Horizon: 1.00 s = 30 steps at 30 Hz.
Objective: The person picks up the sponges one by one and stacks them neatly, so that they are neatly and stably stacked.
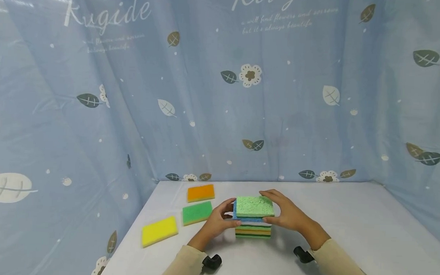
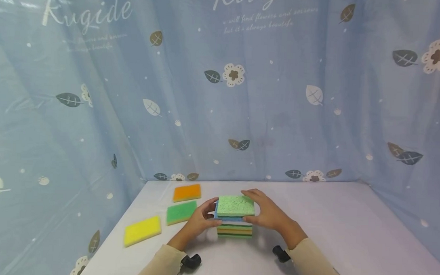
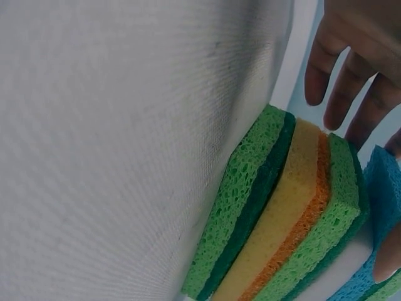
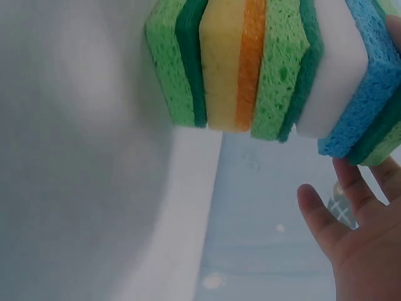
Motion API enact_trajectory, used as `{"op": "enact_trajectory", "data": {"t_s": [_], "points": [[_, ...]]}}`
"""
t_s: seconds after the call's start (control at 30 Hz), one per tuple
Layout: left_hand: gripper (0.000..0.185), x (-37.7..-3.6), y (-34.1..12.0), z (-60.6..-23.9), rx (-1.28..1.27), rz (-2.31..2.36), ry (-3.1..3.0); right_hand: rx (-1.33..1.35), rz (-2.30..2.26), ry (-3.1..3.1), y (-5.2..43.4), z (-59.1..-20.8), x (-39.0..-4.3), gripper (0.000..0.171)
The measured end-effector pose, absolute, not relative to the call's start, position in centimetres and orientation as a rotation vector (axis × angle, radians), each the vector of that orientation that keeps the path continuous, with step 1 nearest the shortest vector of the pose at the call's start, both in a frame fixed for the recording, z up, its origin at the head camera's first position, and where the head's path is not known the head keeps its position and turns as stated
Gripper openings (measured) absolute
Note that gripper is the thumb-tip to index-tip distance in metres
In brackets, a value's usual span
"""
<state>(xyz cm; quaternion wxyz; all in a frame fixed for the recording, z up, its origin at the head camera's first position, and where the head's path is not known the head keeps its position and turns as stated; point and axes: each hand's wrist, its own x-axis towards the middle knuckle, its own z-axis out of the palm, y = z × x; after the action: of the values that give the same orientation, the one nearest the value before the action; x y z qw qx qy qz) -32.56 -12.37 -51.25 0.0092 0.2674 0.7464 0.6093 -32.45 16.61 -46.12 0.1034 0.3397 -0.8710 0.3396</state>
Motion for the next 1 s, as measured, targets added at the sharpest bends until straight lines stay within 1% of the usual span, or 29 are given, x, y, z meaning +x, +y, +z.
{"op": "enact_trajectory", "data": {"t_s": [0.2, 0.27, 0.43, 0.53, 0.6, 0.7, 0.77, 0.83, 1.0], "points": [[0.081, -32.6, -12.2, -51.4, 0.767, 1.893, 2.329, 1.003, 1.247, -2.462, 16.8, -47.1, -32.3, 0.082], [0.082, -32.3, -12.2, -51.0, 0.759, 1.890, 2.319, 1.028, 1.308, -2.409, 16.9, -47.2, -32.2, 0.077], [0.081, -31.0, -12.4, -48.7, 0.790, 1.888, 2.294, 1.088, 1.405, -2.285, 17.2, -47.3, -32.2, 0.061], [0.080, -30.6, -12.5, -47.9, 0.791, 1.895, 2.279, 1.090, 1.447, -2.273, 17.4, -47.2, -32.3, 0.060], [0.080, -31.1, -12.4, -48.7, 0.790, 1.898, 2.285, 1.082, 1.471, -2.282, 17.4, -47.1, -32.3, 0.064], [0.079, -31.9, -12.5, -49.9, 0.785, 1.907, 2.300, 1.067, 1.522, -2.293, 17.1, -45.8, -31.5, 0.068], [0.078, -32.4, -12.5, -50.8, 0.794, 1.902, 2.325, 1.057, 1.548, -2.292, 16.9, -45.0, -30.8, 0.068], [0.077, -32.4, -12.5, -50.8, 0.798, 1.899, 2.328, 1.042, 1.577, -2.284, 16.6, -44.2, -30.2, 0.067], [0.078, -32.4, -12.4, -50.7, 0.798, 1.894, 2.332, 1.013, 1.593, -2.276, 16.3, -44.1, -30.0, 0.065]]}}
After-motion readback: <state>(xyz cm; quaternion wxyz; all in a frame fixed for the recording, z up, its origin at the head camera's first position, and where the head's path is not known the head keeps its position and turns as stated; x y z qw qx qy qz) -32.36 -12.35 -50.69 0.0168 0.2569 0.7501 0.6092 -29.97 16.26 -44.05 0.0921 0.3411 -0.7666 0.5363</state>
